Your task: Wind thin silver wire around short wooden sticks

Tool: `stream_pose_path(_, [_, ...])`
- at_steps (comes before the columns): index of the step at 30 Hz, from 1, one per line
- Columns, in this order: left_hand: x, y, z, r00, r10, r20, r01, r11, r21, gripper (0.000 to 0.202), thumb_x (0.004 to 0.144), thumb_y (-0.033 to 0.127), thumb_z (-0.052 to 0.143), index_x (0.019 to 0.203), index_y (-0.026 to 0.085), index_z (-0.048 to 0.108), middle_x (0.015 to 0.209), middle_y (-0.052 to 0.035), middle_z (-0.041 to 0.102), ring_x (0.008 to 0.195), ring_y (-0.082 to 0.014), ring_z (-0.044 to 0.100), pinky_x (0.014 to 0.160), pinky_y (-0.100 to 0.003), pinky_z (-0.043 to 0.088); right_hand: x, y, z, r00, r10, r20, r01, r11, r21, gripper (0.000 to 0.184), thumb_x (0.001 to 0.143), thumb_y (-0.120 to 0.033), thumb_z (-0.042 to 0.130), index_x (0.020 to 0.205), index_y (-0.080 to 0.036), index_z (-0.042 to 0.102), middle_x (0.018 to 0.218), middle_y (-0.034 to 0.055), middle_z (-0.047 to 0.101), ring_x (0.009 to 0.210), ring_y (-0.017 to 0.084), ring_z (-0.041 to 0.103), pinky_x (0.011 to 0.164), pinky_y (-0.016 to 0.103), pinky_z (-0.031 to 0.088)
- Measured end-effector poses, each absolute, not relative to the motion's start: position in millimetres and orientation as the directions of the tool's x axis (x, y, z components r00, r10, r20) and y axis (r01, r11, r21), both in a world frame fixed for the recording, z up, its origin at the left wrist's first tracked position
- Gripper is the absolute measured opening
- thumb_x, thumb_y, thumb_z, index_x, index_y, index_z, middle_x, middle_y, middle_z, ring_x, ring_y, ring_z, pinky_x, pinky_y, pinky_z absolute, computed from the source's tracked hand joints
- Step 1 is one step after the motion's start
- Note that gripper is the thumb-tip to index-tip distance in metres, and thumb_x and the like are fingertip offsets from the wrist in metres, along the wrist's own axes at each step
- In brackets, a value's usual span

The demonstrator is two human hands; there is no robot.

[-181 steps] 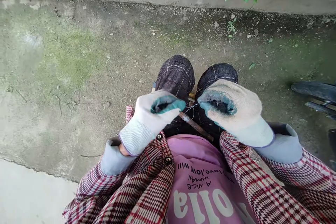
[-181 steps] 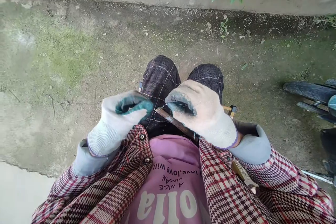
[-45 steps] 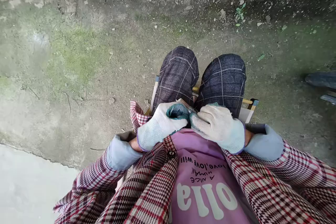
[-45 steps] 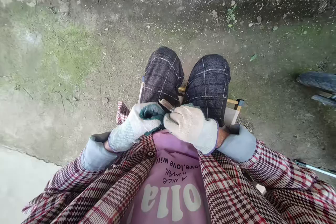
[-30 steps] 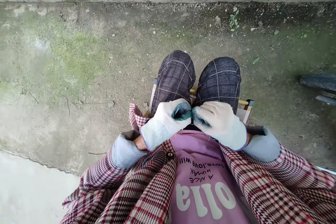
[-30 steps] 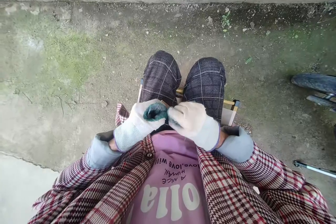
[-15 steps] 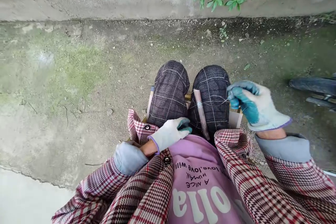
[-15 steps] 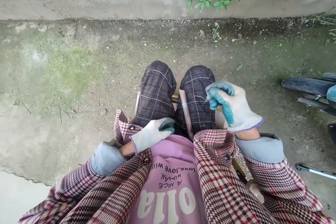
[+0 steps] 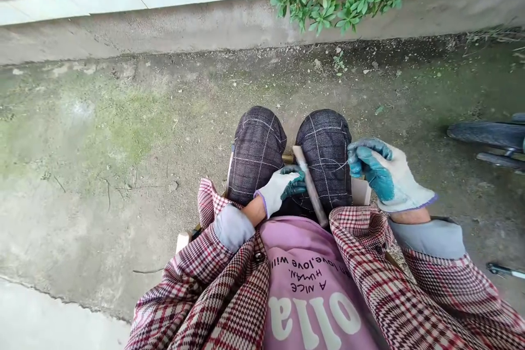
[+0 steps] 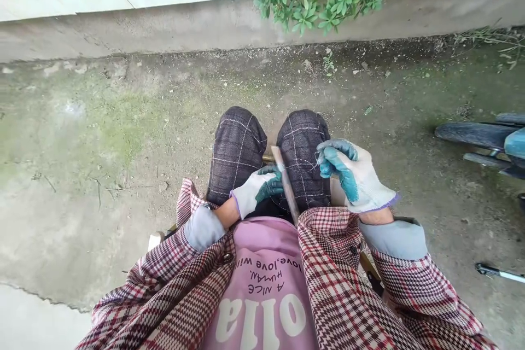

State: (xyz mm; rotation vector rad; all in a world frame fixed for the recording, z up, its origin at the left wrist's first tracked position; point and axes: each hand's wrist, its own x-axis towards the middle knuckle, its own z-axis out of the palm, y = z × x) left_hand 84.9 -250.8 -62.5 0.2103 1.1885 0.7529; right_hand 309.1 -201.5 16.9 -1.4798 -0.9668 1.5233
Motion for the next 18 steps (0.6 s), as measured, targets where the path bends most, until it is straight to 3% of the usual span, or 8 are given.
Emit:
stream_pose_path(5, [108.5, -247.5, -62.6, 0.118, 0.683, -0.721, -0.389, 0.699, 0.599, 0.026, 0.072, 0.018, 0.089, 0.085, 0.015, 0.067, 0.080, -0.0026, 0.072, 0.068, -0.0120, 0.065, 0.064, -0.023, 0.055, 305.0, -200.4, 17.8, -0.033, 0.925, -0.379, -0.038, -0.380, -0.924, 0.023, 0.079, -0.042, 0.086, 0.090, -0.024, 0.079, 0.072, 0.0001, 0.069, 0.056, 0.013, 0.059, 0.051, 0.026, 0.054])
stream_pose_path(9, [124.2, -244.4, -71.3, 0.054, 0.715, -0.697, -0.341, 0.669, 0.661, 0.029, 0.070, 0.016, 0.089, 0.079, 0.016, 0.062, 0.071, 0.0001, 0.065, 0.061, -0.0112, 0.056, 0.057, -0.024, 0.050, 301.4, -202.6, 18.2, -0.073, 0.924, -0.375, -0.011, -0.377, -0.926, 0.025, 0.078, -0.041, 0.086, 0.089, -0.020, 0.079, 0.074, 0.0021, 0.071, 0.057, 0.013, 0.062, 0.052, 0.026, 0.056])
stream_pose_path(12, [114.9, -236.3, -61.4, 0.016, 0.770, -0.638, -0.323, 0.608, 0.725, 0.025, 0.069, 0.010, 0.084, 0.078, 0.016, 0.061, 0.074, 0.0008, 0.063, 0.067, -0.0114, 0.055, 0.063, -0.023, 0.050, 306.3, -203.2, 15.9, -0.035, 0.930, -0.365, -0.038, -0.366, -0.930, 0.025, 0.078, -0.041, 0.087, 0.092, -0.021, 0.080, 0.075, 0.0012, 0.072, 0.057, 0.012, 0.062, 0.053, 0.024, 0.056])
stream_pose_path(15, [82.0, -216.6, -29.2, -0.069, 0.868, -0.492, -0.296, 0.453, 0.841, 0.025, 0.070, 0.009, 0.081, 0.085, 0.018, 0.062, 0.084, 0.0022, 0.065, 0.079, -0.0112, 0.058, 0.074, -0.020, 0.051, 318.2, -196.7, 14.9, -0.025, 0.933, -0.360, -0.065, -0.361, -0.930, 0.028, 0.077, -0.041, 0.089, 0.096, -0.022, 0.081, 0.079, 0.0019, 0.076, 0.060, 0.012, 0.064, 0.054, 0.024, 0.056])
stream_pose_path(18, [34.8, -194.5, 16.2, -0.111, 0.967, -0.229, -0.123, 0.215, 0.969, 0.036, 0.070, 0.018, 0.081, 0.102, 0.019, 0.066, 0.093, 0.0007, 0.070, 0.074, -0.0117, 0.061, 0.067, -0.022, 0.053, 328.2, -179.9, 20.2, -0.031, 0.949, -0.313, 0.015, -0.312, -0.950, 0.035, 0.075, -0.040, 0.089, 0.104, -0.022, 0.081, 0.096, 0.0066, 0.081, 0.071, 0.017, 0.071, 0.059, 0.029, 0.060])
